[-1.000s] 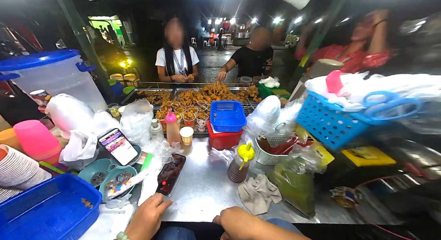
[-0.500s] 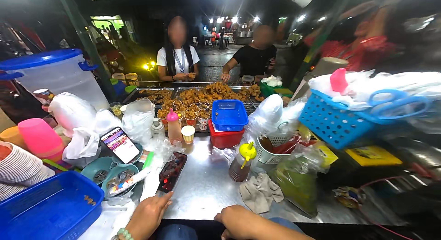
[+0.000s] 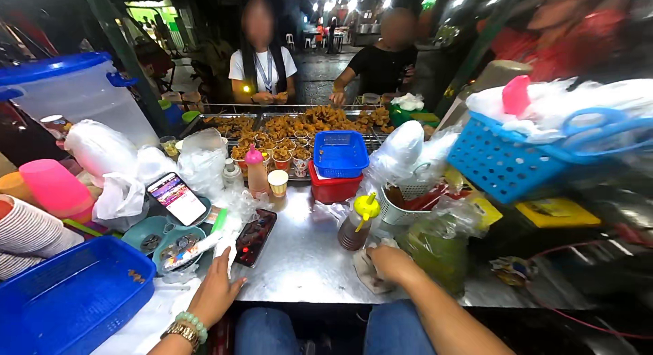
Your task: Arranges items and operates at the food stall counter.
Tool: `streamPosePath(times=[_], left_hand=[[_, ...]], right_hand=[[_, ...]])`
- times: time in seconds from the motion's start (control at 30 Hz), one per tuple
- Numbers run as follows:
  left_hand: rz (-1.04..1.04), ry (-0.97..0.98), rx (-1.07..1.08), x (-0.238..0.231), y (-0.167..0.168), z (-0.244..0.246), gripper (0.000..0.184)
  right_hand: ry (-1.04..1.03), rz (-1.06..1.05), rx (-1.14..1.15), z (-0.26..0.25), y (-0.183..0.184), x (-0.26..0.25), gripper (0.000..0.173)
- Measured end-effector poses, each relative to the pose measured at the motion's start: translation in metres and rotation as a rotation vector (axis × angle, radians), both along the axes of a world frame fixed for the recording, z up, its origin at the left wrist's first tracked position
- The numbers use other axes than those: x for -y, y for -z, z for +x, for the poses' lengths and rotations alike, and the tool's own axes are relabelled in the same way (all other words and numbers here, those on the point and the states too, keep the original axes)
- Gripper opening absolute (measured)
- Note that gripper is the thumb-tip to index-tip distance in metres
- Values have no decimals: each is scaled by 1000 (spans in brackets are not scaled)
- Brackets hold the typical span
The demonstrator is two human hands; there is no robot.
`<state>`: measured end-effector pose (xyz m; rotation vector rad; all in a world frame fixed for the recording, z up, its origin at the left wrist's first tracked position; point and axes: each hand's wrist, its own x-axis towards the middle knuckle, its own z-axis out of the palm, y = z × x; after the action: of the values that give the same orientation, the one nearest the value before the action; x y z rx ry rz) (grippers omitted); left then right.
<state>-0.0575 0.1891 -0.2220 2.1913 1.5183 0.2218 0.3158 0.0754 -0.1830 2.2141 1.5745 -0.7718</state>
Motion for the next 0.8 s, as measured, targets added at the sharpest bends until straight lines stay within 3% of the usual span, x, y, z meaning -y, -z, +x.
streamPosePath(times=[0.07, 0.13, 0.2, 0.3, 0.37, 0.43, 0.5, 0.6, 0.67, 0.73, 0.8], left_hand=[[39, 2, -9, 2, 1, -1, 90], [129, 34, -4, 5, 4, -5, 86], [238, 84, 38, 7, 8, -7, 83], [320, 172, 102, 2, 16, -12, 76], [335, 217, 102, 0, 20, -15, 75], [351, 244, 105, -3, 22, -16, 75], [334, 240, 103, -5, 20, -17, 74], [317, 231, 75, -4, 14, -17, 71], [308, 239, 62, -2, 12, -16, 68], [300, 246, 58, 1, 11, -15, 67], [295, 246, 62, 0, 12, -16, 65]], right_hand=[[-46, -38, -43, 9, 13, -5, 59], [-71, -36, -81, 5, 13, -4, 54], [-64, 67, -139, 3, -15, 9, 42], [-42, 598, -262, 16, -86, 33, 27], [32, 973, -182, 34, -122, 33, 27], [82, 1156, -31, 61, -148, 10, 30], [173, 1113, 40, 88, -165, -24, 27], [358, 954, 84, 127, -162, -73, 60], [430, 881, 119, 148, -148, -90, 71], [457, 858, 164, 153, -137, -98, 66], [346, 993, 211, 138, -133, -104, 54]])
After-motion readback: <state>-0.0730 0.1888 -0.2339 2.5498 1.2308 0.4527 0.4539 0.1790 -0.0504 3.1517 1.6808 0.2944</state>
